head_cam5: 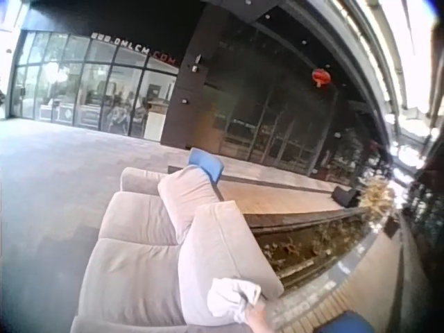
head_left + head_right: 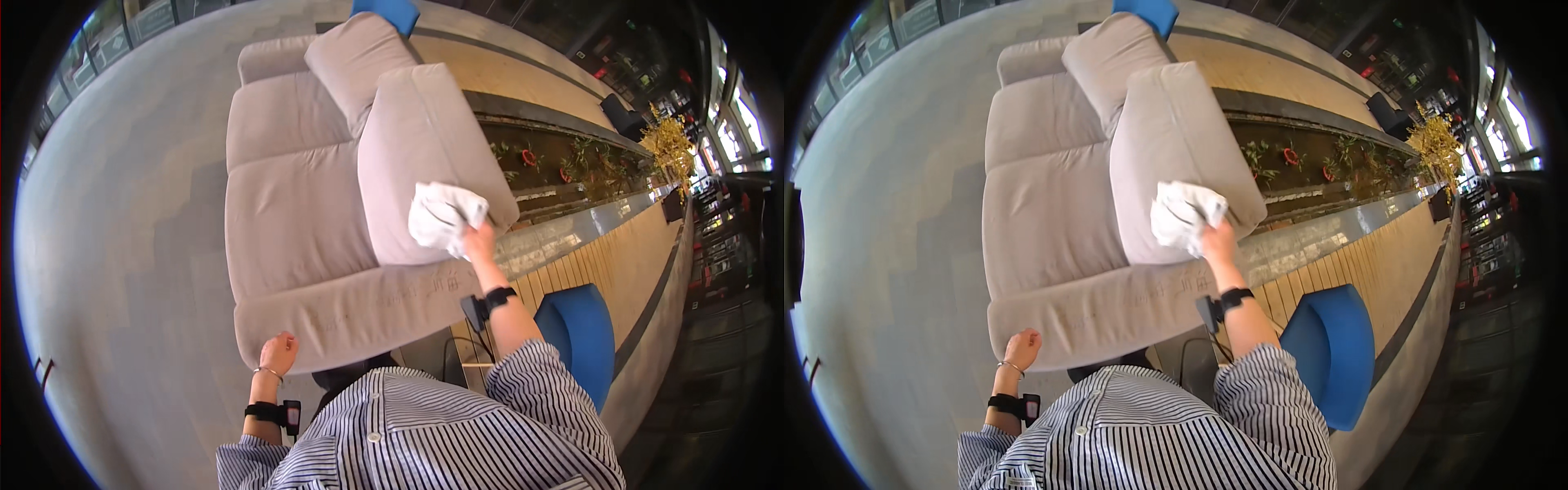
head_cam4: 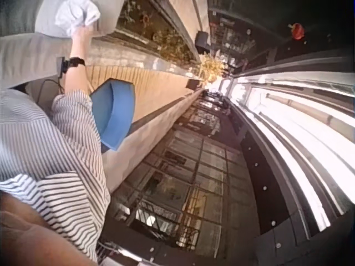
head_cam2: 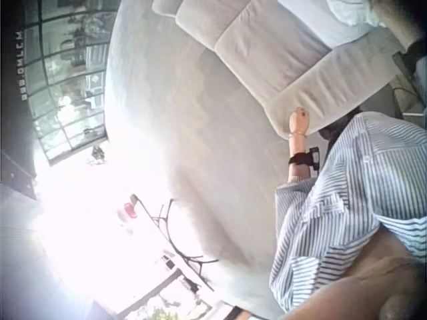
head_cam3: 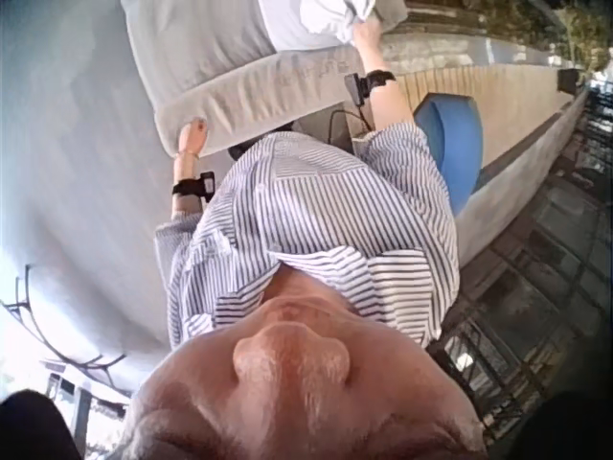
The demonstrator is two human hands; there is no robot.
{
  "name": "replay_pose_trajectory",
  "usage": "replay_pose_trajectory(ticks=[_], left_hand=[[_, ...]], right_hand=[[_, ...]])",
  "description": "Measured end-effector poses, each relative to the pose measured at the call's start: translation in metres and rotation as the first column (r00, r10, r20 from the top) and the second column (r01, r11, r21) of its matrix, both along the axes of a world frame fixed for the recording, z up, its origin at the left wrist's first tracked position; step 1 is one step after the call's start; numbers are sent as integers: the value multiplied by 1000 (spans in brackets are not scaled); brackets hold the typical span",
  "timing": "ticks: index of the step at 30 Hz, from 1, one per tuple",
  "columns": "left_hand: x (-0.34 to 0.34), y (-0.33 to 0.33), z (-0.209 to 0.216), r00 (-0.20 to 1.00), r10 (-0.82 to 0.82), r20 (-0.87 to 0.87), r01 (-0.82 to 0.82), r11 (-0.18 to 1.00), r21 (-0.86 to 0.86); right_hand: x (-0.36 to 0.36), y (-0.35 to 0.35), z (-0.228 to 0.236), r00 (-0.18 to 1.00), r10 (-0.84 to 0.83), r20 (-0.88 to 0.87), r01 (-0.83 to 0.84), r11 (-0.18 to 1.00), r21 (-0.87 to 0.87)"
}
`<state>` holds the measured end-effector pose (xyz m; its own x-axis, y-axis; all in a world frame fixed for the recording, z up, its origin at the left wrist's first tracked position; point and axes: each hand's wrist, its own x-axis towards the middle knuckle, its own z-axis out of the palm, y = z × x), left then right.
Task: The person wipes a blue chair, a gray sofa, a red chair, and the wooden armrest of a black armchair with a cloth.
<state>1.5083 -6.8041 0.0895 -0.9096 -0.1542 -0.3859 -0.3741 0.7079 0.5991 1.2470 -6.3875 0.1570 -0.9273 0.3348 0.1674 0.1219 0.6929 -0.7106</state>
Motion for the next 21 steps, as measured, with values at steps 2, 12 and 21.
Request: replay_pose_trajectory(ticks=[2,12,21], left_hand=[[-40,22,19,998,-48,-48,50,998,48],[-271,211,95,828,-468,-308,471,879,-67],[-338,298,92,890,-445,98,455,856,-245]], right_hand=[[-8,78,2,962,-248,-112,207,933,-293],[-56,98,53,925,184,-334,-29,908,418],[-146,192,33,971,-150,187,76,932,354]])
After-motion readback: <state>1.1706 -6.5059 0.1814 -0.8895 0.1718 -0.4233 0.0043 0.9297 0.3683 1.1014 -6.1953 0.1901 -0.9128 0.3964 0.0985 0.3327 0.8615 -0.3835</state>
